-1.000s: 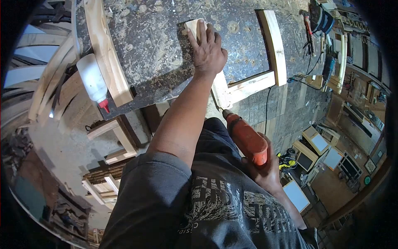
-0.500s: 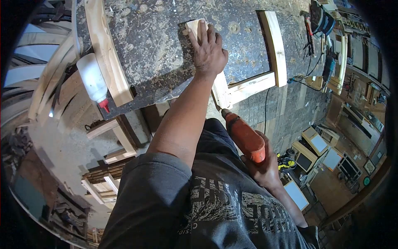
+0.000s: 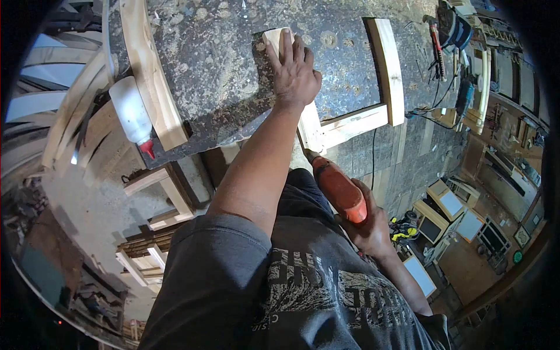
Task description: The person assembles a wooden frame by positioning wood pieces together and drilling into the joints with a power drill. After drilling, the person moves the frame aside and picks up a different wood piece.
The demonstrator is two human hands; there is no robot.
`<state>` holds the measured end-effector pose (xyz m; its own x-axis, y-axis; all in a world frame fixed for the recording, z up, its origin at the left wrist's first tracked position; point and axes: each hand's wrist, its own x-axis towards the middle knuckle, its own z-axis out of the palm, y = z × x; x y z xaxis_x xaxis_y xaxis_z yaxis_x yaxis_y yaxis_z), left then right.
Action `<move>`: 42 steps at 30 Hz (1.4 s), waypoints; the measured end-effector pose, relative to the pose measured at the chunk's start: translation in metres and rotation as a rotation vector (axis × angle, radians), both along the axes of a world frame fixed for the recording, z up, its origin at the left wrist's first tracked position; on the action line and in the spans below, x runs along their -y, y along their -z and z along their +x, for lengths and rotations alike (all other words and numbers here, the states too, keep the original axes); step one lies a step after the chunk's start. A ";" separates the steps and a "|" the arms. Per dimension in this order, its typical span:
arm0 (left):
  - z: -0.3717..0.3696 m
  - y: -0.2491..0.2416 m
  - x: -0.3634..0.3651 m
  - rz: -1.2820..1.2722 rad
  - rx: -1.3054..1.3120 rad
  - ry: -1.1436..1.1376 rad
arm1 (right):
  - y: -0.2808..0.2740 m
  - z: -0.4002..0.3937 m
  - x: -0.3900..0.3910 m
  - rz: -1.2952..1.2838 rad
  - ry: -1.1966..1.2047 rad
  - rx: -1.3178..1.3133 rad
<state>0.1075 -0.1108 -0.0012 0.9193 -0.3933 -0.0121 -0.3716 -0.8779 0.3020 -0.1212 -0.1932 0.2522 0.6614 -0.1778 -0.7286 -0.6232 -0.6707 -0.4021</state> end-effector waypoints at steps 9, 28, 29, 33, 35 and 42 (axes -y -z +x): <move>0.002 -0.003 0.000 0.023 -0.050 0.010 | -0.001 -0.003 -0.001 0.069 0.054 0.051; 0.001 -0.002 0.000 0.001 -0.033 -0.002 | -0.014 -0.013 -0.009 0.138 0.158 0.106; 0.001 -0.002 -0.001 0.000 -0.028 -0.001 | -0.015 -0.013 -0.009 0.147 0.168 0.107; 0.000 0.000 -0.001 -0.035 -0.007 0.000 | -0.022 -0.014 -0.010 0.134 0.154 0.106; 0.000 -0.001 -0.002 -0.023 0.003 -0.001 | -0.028 -0.011 -0.011 0.101 0.139 0.070; 0.000 -0.001 -0.001 -0.003 -0.013 -0.004 | -0.038 -0.013 -0.012 0.132 0.187 0.087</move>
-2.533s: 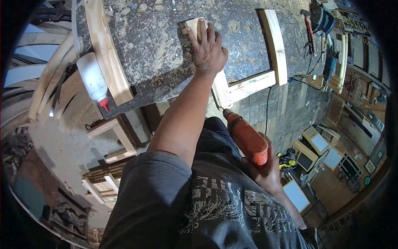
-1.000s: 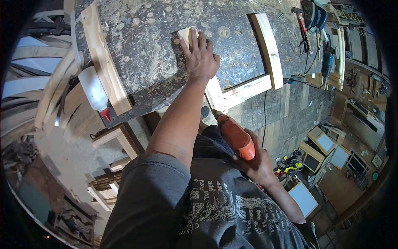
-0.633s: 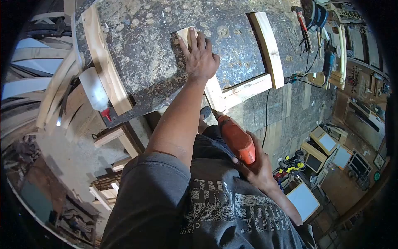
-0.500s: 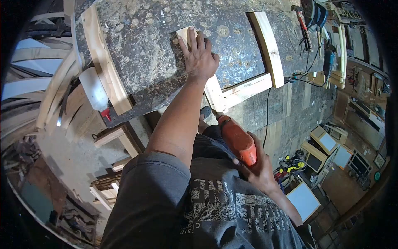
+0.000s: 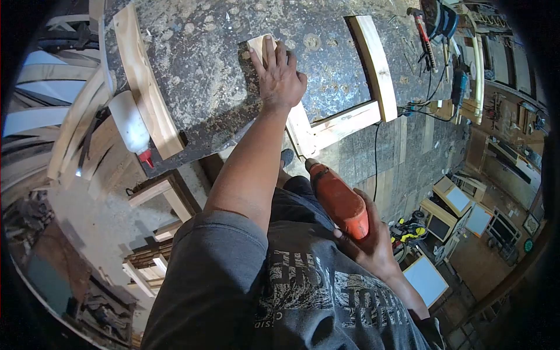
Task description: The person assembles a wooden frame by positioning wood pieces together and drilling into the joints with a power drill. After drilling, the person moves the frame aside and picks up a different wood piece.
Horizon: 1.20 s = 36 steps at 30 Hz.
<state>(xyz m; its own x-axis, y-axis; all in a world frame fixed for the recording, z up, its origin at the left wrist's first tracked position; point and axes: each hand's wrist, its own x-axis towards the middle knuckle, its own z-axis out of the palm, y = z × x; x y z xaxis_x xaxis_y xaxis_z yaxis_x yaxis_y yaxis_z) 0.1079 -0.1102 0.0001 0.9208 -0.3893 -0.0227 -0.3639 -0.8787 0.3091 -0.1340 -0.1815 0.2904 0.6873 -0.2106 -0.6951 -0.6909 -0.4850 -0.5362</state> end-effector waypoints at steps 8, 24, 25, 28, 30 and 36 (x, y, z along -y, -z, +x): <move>-0.001 -0.003 0.001 0.030 0.003 -0.014 | -0.055 0.004 0.005 0.012 0.037 -0.078; -0.003 -0.010 0.003 0.111 0.070 -0.014 | 0.001 -0.152 0.141 -0.027 0.820 0.202; -0.002 -0.005 0.003 0.119 0.093 -0.005 | 0.007 -0.158 0.156 -0.011 0.832 0.221; -0.001 0.005 0.001 0.147 0.159 -0.006 | 0.035 -0.175 0.209 -0.003 0.841 0.259; -0.005 0.002 0.002 0.111 0.166 0.014 | 0.053 -0.182 0.252 0.024 0.800 0.281; -0.044 -0.002 0.063 0.043 0.018 0.042 | 0.093 -0.198 0.355 0.007 0.655 0.400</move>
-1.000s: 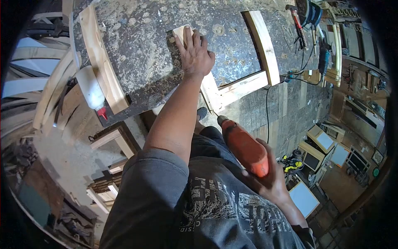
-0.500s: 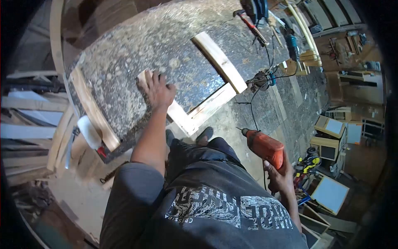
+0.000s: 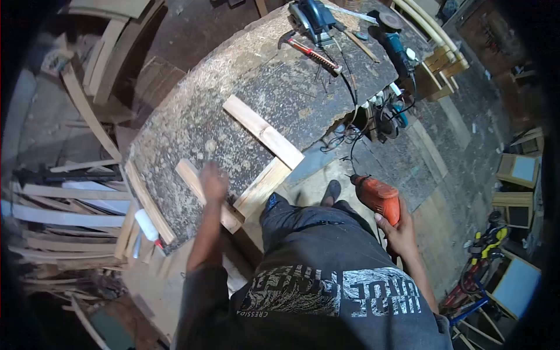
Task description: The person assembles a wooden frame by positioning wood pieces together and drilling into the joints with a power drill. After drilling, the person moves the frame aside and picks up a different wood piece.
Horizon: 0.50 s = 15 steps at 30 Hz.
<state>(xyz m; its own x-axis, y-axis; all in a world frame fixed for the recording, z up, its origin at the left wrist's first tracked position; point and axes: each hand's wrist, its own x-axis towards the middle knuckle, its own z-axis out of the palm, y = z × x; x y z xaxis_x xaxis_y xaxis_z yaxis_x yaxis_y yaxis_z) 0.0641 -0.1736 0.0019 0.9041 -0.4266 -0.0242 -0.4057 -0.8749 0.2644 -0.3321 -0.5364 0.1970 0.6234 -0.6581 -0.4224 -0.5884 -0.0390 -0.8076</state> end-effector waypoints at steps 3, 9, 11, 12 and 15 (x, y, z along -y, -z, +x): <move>-0.057 0.005 0.079 -0.187 0.037 0.308 | 0.002 0.003 0.032 -0.002 -0.016 0.052; -0.109 0.006 0.147 -0.017 -0.022 0.189 | 0.012 0.016 0.074 -0.050 -0.097 0.031; -0.109 0.006 0.145 -0.020 -0.033 0.169 | 0.012 0.022 0.083 -0.049 -0.113 0.015; -0.108 0.005 0.143 -0.051 -0.043 0.182 | 0.011 0.026 0.086 -0.048 -0.126 0.017; -0.110 -0.002 0.145 -0.054 -0.058 0.175 | 0.000 0.037 0.090 -0.035 -0.156 0.005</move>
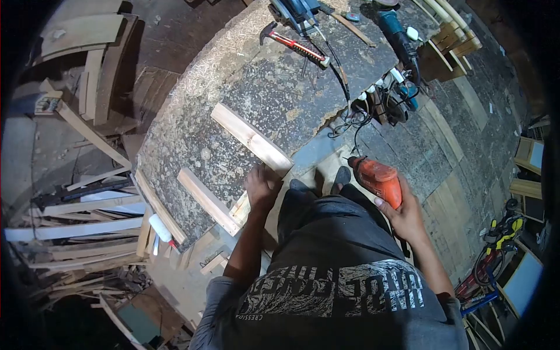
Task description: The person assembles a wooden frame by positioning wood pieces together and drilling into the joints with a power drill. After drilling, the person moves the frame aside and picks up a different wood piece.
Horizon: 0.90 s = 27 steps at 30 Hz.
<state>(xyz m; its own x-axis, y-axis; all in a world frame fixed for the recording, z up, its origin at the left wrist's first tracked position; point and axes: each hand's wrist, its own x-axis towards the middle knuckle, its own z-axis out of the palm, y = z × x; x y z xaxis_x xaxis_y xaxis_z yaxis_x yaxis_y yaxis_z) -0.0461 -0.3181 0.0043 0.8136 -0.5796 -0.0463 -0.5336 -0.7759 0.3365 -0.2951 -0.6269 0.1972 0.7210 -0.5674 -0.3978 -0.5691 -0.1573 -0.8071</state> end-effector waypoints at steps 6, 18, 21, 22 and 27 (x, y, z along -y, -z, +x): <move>-0.014 -0.031 0.006 0.120 -0.187 0.010 | -0.009 0.006 -0.009 0.054 -0.012 0.030; 0.206 -0.029 0.086 -0.353 0.287 0.180 | -0.111 0.053 -0.101 0.098 0.065 -0.083; 0.221 -0.002 0.111 -0.233 0.275 0.213 | -0.130 0.079 -0.120 0.108 0.044 -0.152; 0.221 0.001 0.116 -0.136 0.300 0.226 | -0.136 0.090 -0.125 0.087 0.001 -0.178; 0.225 0.009 0.119 -0.035 0.204 0.182 | -0.145 0.136 -0.143 -0.012 -0.105 -0.244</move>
<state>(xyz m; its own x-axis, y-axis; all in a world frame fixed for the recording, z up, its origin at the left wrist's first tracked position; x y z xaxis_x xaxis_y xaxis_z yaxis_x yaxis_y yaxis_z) 0.1787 -0.4373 -0.0045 0.6861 -0.7158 0.1299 -0.7229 -0.6507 0.2325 -0.1586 -0.4844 0.3420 0.6595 -0.5007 -0.5608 -0.7269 -0.2345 -0.6455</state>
